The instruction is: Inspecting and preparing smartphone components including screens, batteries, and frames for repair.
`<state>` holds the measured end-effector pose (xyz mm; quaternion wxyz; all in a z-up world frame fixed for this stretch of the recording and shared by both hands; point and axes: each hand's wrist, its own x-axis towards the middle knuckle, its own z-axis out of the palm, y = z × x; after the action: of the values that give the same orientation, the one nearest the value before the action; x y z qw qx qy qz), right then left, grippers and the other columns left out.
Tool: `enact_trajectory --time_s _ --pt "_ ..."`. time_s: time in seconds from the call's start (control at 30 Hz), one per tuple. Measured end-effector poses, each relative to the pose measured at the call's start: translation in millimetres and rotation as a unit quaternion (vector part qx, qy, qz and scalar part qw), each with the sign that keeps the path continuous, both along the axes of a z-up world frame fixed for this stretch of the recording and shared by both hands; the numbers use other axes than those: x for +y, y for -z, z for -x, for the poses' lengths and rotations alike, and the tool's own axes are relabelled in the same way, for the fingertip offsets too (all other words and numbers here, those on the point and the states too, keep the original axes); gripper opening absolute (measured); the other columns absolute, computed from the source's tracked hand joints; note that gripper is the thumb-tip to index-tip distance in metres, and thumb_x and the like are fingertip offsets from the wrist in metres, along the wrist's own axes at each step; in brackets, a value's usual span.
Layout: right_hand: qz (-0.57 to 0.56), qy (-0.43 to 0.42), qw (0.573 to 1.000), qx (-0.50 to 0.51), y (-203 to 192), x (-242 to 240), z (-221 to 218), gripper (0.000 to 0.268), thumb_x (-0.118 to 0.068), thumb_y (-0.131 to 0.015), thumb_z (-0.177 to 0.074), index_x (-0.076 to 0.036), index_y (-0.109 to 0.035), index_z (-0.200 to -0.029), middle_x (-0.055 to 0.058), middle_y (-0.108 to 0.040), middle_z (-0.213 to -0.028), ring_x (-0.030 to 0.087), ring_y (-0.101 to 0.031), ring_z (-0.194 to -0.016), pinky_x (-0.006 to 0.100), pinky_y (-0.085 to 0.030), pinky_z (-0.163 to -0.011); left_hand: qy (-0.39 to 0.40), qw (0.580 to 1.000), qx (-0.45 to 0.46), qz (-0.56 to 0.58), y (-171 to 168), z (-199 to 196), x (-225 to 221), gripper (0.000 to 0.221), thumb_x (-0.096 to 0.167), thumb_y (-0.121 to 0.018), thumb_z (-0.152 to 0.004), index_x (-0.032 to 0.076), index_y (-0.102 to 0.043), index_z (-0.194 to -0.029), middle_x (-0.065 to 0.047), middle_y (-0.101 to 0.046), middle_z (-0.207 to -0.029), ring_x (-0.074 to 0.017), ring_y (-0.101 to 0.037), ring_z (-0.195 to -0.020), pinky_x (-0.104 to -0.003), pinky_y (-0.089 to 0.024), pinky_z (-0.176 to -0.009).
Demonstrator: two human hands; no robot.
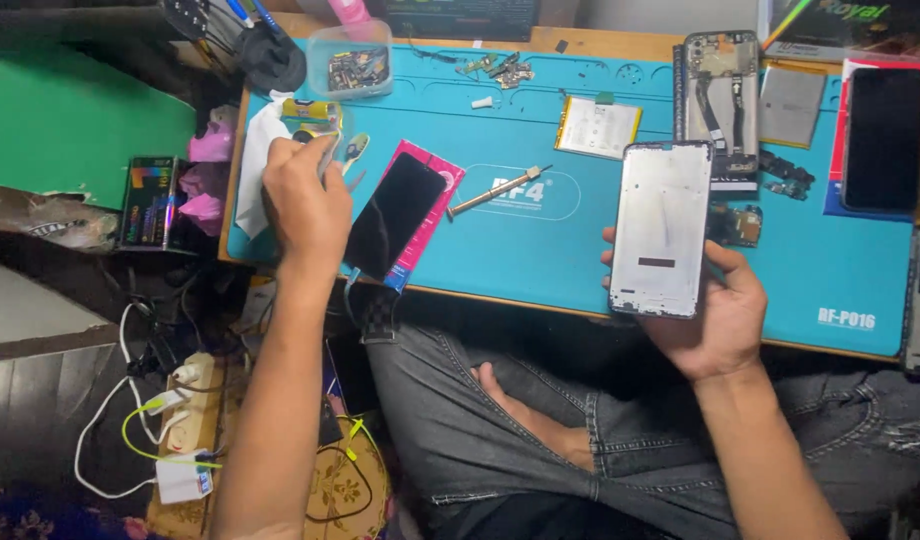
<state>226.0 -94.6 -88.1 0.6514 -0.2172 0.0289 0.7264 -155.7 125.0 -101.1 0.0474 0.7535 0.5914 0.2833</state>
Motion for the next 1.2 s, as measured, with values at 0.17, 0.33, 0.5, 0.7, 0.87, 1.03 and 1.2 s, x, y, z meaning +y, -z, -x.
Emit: enact_trajectory --time_s 0.17,0.33,0.5,0.7,0.87,1.03,1.2 --pt "0.103 0.047 0.994 -0.005 -27 4 12 0.065 -0.031 -0.065 -0.09 -0.002 -0.061 -0.149 0.031 -0.067 -0.141 0.047 -0.066 -0.128 0.063 -0.052 -0.109 0.069 0.993 -0.054 -0.084 -37 -54 -50 0.007 -0.002 -0.074 -0.101 0.002 -0.074 -0.096 -0.013 -0.062 -0.095 -0.039 -0.063 -0.09 -0.05 -0.051 -0.079" --pt "0.209 0.089 0.974 -0.007 -46 7 19 0.062 -0.034 -0.064 -0.08 -0.006 -0.073 -0.135 0.018 -0.077 -0.128 0.036 -0.074 -0.115 0.056 -0.055 -0.107 0.162 0.953 -0.248 0.055 -64 -137 -143 0.018 0.0 -0.063 -0.105 0.001 -0.073 -0.12 -0.02 -0.068 -0.094 -0.0447 -0.07 -0.089 -0.046 -0.056 -0.071" --pt "0.196 0.093 0.976 -0.013 -49 1 10 0.063 -0.034 -0.063 -0.08 -0.007 -0.071 -0.137 0.017 -0.076 -0.132 0.035 -0.073 -0.117 0.055 -0.055 -0.108 0.093 0.923 -0.323 0.188 -42 -166 -186 0.012 0.014 -0.073 -0.101 0.013 -0.081 -0.093 -0.005 -0.077 -0.066 -0.0284 -0.079 -0.068 -0.036 -0.06 -0.064" --pt "0.196 0.105 0.975 -0.031 -62 -9 -4 0.062 -0.035 -0.065 -0.081 -0.009 -0.071 -0.136 0.015 -0.077 -0.126 0.031 -0.072 -0.111 0.051 -0.055 -0.104 0.045 0.93 -0.288 0.225 -36 -169 -183 0.017 0.015 -0.065 -0.106 0.01 -0.077 -0.095 -0.017 -0.073 -0.064 -0.0259 -0.074 -0.062 -0.042 -0.056 -0.061" --pt "0.2 0.125 0.972 -0.014 -71 -17 -21 0.059 -0.033 -0.065 -0.082 -0.009 -0.071 -0.135 0.016 -0.076 -0.127 0.032 -0.071 -0.111 0.051 -0.053 -0.105 0.078 0.931 -0.232 0.271 -19 -164 -177 0.036 0.021 -0.06 -0.11 0.008 -0.067 -0.077 -0.017 -0.063 -0.053 -0.02 -0.057 -0.054 -0.041 -0.048 -0.056" --pt "-0.094 0.052 0.993 0.055 -17 -47 -63 0.083 -0.025 -0.073 -0.1 0.0 -0.035 -0.169 0.035 -0.056 -0.152 0.047 -0.062 -0.131 0.058 -0.054 -0.104 0.219 0.875 -0.147 0.405 -71 -192 -203 0.059 0.013 -0.075 -0.095 0.019 -0.065 -0.152 0.001 -0.078 -0.083 -0.0128 -0.063 -0.068 -0.03 -0.052 -0.067" --pt "-0.093 0.124 0.986 0.064 -23 -68 -100 0.077 -0.027 -0.072 -0.101 0.004 -0.043 -0.165 0.037 -0.053 -0.155 0.053 -0.061 -0.131 0.059 -0.053 -0.108 0.252 0.896 -0.186 0.315 -58 -221 -218 0.039 0.006 -0.067 -0.098 0.011 -0.071 -0.136 -0.008 -0.082 -0.117 -0.0203 -0.081 -0.101 -0.033 -0.066 -0.085"
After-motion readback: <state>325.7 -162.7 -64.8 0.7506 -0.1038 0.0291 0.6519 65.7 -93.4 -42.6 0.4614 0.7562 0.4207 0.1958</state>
